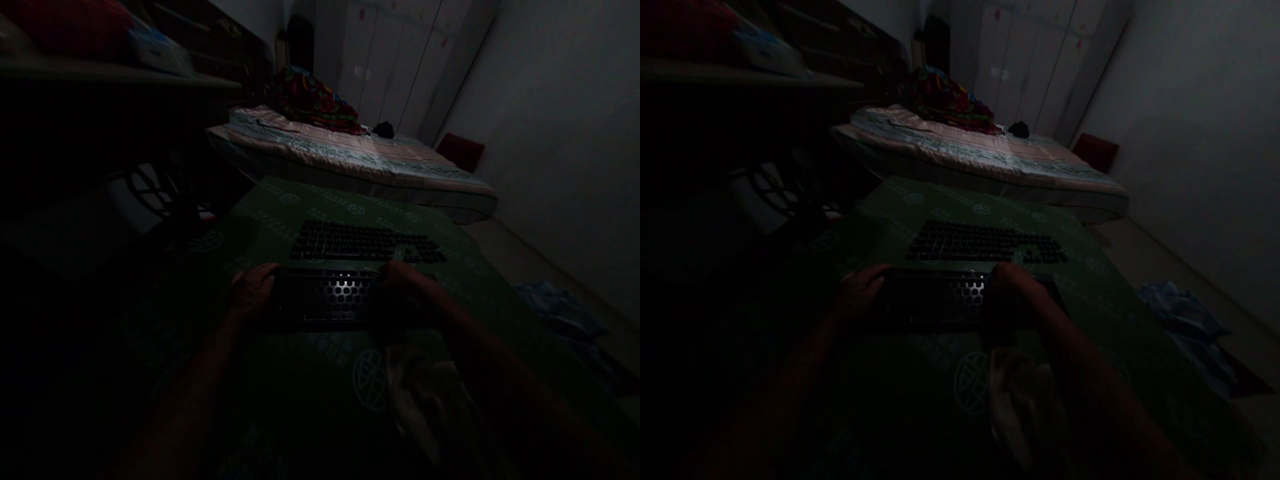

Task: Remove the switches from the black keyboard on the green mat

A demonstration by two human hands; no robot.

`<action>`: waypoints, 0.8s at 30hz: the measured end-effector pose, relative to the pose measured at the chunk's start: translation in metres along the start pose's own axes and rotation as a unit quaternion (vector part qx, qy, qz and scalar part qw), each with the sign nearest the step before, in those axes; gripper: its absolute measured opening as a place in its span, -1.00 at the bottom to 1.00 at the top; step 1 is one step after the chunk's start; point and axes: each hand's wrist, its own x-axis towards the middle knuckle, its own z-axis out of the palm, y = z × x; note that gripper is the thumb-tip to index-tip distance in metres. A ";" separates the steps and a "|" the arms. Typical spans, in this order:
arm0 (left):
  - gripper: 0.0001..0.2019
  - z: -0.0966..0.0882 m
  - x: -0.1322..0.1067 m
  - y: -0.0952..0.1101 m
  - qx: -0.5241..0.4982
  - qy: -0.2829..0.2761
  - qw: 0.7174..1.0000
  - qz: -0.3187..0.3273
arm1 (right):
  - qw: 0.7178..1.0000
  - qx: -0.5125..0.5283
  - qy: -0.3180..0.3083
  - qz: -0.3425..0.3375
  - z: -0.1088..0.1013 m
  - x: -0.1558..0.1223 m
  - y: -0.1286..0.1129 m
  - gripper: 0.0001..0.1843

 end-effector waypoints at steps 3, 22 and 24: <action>-0.55 -0.002 0.000 0.001 0.001 0.001 1.000 0.001 | 1.000 -0.020 0.011 -0.005 -0.001 -0.005 -0.005 -0.70; -0.57 0.000 0.000 -0.002 -0.006 0.004 1.000 0.003 | 0.987 -0.144 0.038 -0.058 -0.005 -0.008 -0.039 -0.69; -0.57 -0.001 0.000 -0.001 -0.001 0.003 1.000 -0.005 | 0.986 -0.150 0.041 -0.063 -0.005 -0.009 -0.041 -0.68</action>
